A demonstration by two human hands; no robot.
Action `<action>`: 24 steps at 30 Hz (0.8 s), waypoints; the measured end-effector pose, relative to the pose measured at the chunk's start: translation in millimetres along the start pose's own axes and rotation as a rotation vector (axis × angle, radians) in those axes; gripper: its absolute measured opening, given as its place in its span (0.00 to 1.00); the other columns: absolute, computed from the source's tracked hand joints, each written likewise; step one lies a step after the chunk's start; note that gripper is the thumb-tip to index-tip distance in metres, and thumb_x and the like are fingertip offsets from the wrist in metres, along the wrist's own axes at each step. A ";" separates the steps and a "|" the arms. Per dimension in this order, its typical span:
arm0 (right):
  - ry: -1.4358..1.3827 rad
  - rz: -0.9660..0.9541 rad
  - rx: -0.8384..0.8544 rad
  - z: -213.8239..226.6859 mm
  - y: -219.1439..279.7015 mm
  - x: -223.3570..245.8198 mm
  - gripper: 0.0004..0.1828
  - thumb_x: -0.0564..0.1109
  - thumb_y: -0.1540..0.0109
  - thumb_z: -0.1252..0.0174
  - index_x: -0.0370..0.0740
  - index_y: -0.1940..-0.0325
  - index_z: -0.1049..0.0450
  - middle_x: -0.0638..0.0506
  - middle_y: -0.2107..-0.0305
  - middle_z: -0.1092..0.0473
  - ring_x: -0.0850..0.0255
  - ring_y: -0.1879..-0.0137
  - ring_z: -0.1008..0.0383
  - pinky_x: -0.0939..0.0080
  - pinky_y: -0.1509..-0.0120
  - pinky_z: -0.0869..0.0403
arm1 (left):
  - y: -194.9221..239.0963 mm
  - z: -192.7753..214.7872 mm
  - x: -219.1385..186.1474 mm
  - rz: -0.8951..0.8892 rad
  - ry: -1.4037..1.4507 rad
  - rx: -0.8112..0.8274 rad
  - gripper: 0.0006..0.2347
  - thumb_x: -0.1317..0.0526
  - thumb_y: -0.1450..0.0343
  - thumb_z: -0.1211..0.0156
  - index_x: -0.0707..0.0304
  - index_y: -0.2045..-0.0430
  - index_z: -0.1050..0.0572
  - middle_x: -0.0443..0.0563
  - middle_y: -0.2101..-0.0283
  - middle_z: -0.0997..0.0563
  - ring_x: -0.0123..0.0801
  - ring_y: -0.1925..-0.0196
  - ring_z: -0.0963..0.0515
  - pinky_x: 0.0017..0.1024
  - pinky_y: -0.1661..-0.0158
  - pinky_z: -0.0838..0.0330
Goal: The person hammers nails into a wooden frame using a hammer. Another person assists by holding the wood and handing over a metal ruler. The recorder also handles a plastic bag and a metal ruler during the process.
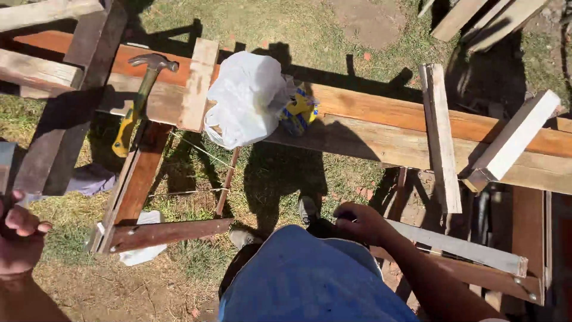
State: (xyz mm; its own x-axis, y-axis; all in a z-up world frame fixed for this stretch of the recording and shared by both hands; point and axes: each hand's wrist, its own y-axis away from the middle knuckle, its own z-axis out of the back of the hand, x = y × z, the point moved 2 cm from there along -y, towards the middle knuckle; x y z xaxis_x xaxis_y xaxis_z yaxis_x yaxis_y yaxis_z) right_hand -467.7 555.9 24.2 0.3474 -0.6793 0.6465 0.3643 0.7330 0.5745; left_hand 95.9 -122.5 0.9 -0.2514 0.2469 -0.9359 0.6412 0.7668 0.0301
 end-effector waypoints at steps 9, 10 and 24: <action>-0.268 -0.201 0.002 17.5 -54.1 -29.3 0.16 0.42 0.35 0.28 0.32 0.45 0.09 0.39 0.54 0.10 0.49 0.47 0.12 0.49 0.40 0.18 | 4.9 -277.7 -57.0 0.183 0.124 -0.508 0.10 0.61 0.19 0.37 0.73 0.58 0.16 0.42 0.83 0.29 0.24 0.85 0.34 0.30 0.82 0.23; -0.268 -0.167 0.007 22.8 -56.9 -26.7 0.18 0.43 0.35 0.28 0.32 0.44 0.09 0.40 0.52 0.11 0.50 0.45 0.12 0.50 0.37 0.19 | 4.8 -288.3 -46.9 0.171 0.060 -0.457 0.06 0.63 0.20 0.36 0.67 0.63 0.20 0.44 0.82 0.28 0.26 0.83 0.33 0.32 0.81 0.21; -0.678 0.393 -0.209 88.8 -18.0 88.1 0.20 0.48 0.24 0.48 0.27 0.45 0.20 0.39 0.55 0.20 0.50 0.49 0.19 0.51 0.40 0.23 | 54.6 -597.2 80.5 0.048 -0.702 0.571 0.19 0.41 0.23 0.43 0.57 0.60 0.19 0.52 0.67 0.14 0.42 0.62 0.14 0.42 0.60 0.27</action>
State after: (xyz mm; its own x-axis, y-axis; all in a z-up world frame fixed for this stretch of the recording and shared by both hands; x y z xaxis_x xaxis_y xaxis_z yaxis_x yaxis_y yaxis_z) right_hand -520.3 486.1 115.4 -0.0918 -0.1551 0.9836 0.5017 0.8461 0.1802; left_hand -322.4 293.0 136.9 0.1644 -0.2904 -0.9427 0.9486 0.3084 0.0704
